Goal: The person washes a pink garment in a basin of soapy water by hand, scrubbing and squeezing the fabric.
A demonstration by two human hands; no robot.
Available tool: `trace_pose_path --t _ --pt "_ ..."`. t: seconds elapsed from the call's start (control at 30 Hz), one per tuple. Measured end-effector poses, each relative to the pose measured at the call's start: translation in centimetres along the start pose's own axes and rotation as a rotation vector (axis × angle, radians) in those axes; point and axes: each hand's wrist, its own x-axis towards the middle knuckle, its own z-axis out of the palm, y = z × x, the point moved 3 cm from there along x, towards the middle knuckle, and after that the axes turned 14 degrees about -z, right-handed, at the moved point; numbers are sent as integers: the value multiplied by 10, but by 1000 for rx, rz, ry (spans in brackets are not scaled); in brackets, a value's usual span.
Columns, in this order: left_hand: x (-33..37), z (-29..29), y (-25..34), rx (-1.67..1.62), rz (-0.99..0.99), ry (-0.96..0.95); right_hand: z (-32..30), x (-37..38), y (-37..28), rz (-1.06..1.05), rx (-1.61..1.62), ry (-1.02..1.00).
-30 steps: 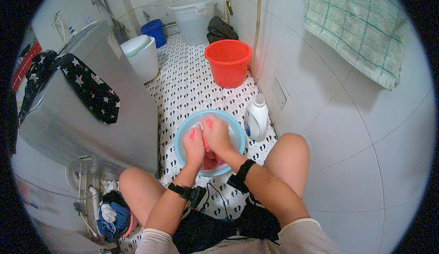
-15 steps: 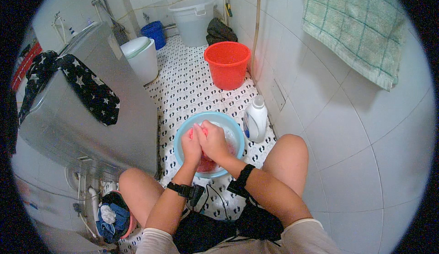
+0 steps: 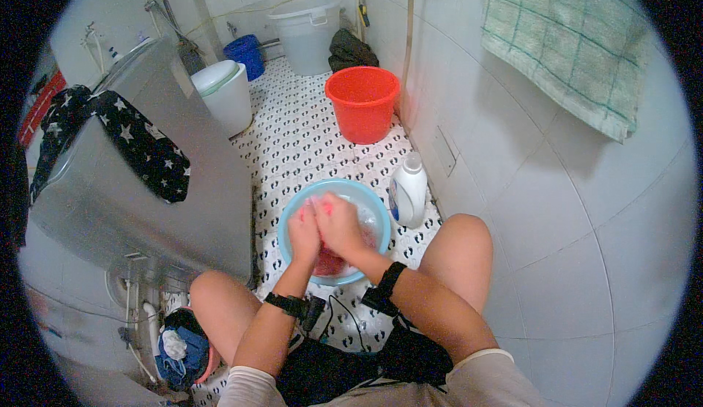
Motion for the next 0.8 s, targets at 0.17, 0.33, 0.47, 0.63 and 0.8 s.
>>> trace_pose_path --t 0.17,0.33,0.47,0.63,0.8 --pt "-5 10 -8 143 61 -59 -15 11 32 92 -85 83" --pt "2 -1 -13 -40 -42 42 3 -4 7 -2 -90 -75" --pt "-9 10 -4 27 -29 -66 -13 9 35 28 -171 99" --pt "1 -3 -6 -87 17 15 6 -2 10 -45 -134 13" --pt "-16 15 14 -80 -21 -125 -18 9 34 120 -145 78"
